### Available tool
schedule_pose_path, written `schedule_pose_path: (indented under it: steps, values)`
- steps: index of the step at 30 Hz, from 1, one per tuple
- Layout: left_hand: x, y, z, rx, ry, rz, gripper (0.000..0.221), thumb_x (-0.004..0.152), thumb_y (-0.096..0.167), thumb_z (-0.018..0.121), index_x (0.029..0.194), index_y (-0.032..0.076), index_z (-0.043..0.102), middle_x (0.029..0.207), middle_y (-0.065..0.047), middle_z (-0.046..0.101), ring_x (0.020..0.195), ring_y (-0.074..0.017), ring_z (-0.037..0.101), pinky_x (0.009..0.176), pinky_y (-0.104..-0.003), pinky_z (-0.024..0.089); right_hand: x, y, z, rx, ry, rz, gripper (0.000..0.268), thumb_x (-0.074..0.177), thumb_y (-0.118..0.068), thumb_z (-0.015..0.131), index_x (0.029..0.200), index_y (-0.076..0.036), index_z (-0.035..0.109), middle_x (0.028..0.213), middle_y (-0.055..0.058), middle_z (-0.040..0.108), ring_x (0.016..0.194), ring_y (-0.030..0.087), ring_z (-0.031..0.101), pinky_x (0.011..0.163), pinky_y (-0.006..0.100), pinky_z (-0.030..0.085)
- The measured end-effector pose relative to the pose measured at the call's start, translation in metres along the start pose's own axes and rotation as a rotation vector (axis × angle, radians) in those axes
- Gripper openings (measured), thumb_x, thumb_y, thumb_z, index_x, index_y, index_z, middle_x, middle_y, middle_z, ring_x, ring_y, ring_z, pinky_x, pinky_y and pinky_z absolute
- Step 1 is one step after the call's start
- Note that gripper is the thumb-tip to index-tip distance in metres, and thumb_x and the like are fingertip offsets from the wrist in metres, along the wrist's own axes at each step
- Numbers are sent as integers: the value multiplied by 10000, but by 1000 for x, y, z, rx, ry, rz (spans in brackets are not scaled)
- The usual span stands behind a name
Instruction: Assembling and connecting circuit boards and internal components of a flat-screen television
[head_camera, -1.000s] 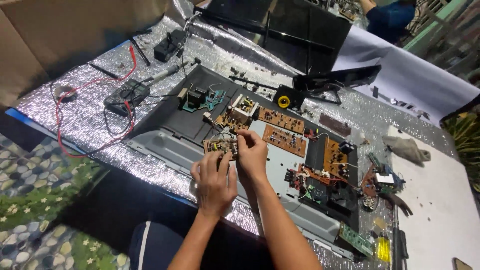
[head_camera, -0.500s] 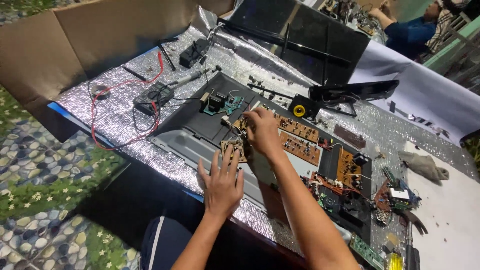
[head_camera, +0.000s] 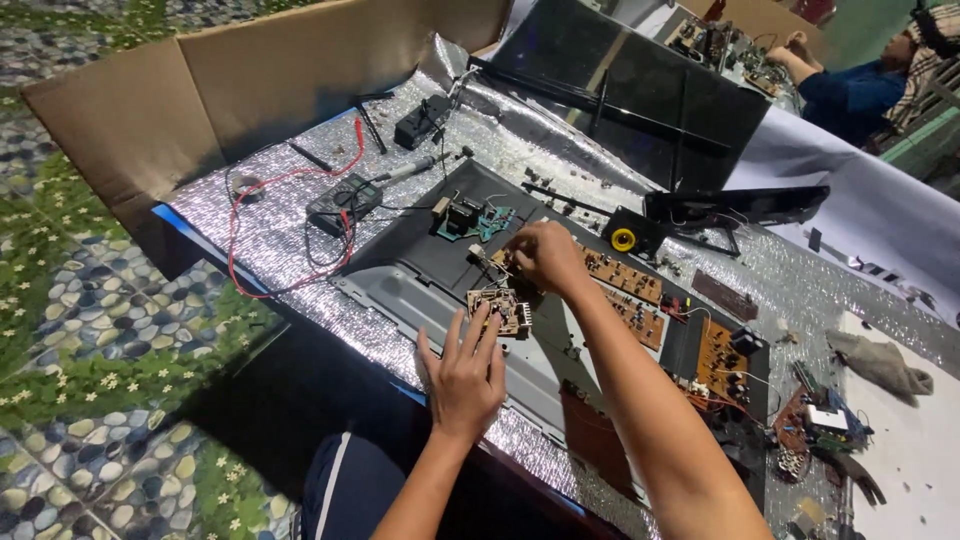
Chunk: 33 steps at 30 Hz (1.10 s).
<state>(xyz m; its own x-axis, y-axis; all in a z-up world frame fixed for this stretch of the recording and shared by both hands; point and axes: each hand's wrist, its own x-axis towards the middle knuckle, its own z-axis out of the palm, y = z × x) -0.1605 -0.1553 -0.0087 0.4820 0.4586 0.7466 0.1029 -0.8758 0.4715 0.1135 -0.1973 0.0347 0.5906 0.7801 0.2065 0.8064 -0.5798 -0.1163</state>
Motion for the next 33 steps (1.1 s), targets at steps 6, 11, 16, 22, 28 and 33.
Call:
schedule_pose_path:
  steps: [6, 11, 16, 22, 28, 33]
  values:
    - [-1, 2, -1, -38, -38, -41, 379, 1017, 283, 495, 1353, 268, 671, 1496, 21, 598, 1370, -277, 537, 1127, -709, 195, -7, -32, -34, -193, -6, -213, 189, 754, -346, 795, 943, -340, 793, 1057, -15, 694, 1049, 283, 646, 861, 426, 548]
    - [2, 3, -6, -8, -78, -52, 366, 1024, 292, 471, 1324, 268, 681, 1487, 23, 603, 1360, -278, 549, 1114, -720, 218, -1, -19, -27, -157, -43, -219, 146, 764, -379, 777, 910, -370, 784, 1053, -42, 690, 1078, 273, 629, 872, 431, 542]
    - [3, 5, -7, -27, -115, -76, 371, 1033, 300, 453, 1323, 266, 682, 1484, 16, 605, 1366, -282, 546, 1123, -720, 200, 0, -30, -30, -70, -95, -219, 192, 826, -352, 737, 1007, -315, 790, 1111, 20, 709, 1101, 302, 619, 905, 437, 502]
    - [-2, 0, 1, -40, -48, -47, 374, 1030, 299, 487, 1353, 273, 674, 1494, 6, 602, 1368, -293, 545, 1122, -715, 199, 8, -19, -17, -81, -107, -231, 153, 802, -445, 740, 895, -335, 791, 1042, -18, 714, 1053, 276, 631, 870, 426, 507]
    - [-3, -1, 5, -18, -17, -30, 383, 1027, 301, 489, 1365, 284, 667, 1503, 21, 594, 1373, -281, 543, 1126, -704, 209, 19, -11, 12, 124, 38, -38, 188, 837, -400, 691, 832, -216, 731, 869, 50, 686, 914, 315, 673, 816, 460, 544]
    - [-2, 0, 3, -27, -16, -43, 379, 1017, 281, 506, 1355, 275, 678, 1496, 23, 604, 1376, -279, 543, 1124, -699, 212, 30, -9, 14, 374, 247, 338, 199, 914, -396, 652, 942, -207, 709, 870, 34, 725, 927, 279, 708, 853, 450, 541]
